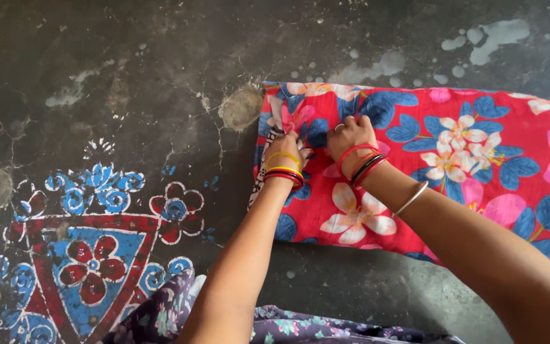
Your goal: The person folds a floral-patterned pillowcase on the floor, smoothing and aligning the edges by hand. The person then places the folded pillowcase on a nearby bed.
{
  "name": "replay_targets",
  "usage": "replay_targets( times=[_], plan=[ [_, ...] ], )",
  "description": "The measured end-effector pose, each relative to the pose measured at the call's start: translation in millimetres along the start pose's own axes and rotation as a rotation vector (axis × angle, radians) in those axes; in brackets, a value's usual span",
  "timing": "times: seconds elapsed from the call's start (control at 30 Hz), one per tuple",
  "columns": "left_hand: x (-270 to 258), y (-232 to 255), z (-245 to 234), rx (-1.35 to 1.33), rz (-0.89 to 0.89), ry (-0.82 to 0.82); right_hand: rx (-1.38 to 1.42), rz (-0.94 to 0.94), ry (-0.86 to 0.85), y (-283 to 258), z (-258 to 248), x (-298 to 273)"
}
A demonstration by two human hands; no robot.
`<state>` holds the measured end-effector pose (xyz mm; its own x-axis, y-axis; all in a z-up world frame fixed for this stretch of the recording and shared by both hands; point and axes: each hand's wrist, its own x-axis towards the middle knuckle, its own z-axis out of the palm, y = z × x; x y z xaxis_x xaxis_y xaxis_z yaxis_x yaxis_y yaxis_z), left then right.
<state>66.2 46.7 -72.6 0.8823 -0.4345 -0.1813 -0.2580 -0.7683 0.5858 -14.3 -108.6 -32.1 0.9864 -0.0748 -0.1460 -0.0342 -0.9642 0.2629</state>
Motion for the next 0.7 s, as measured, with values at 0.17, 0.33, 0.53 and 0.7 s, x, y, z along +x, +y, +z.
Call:
replay_targets(
  times=[0.17, 0.33, 0.53, 0.7],
  plan=[
    [7, -4, -6, 0.032, 0.077, 0.008, 0.013, -0.001, 0.082, 1, 16, 5],
    [-15, 45, -72, -0.195, 0.182, 0.016, 0.13, 0.084, 0.078, 35, -22, -17],
    [-42, 102, -127, -0.515, 0.282, -0.082, 0.392, -0.047, 0.454, 92, -83, -75],
    [-29, 122, -125, -0.316, 0.237, 0.034, 0.368, -0.031, 0.524, 94, -90, -68]
  ],
)
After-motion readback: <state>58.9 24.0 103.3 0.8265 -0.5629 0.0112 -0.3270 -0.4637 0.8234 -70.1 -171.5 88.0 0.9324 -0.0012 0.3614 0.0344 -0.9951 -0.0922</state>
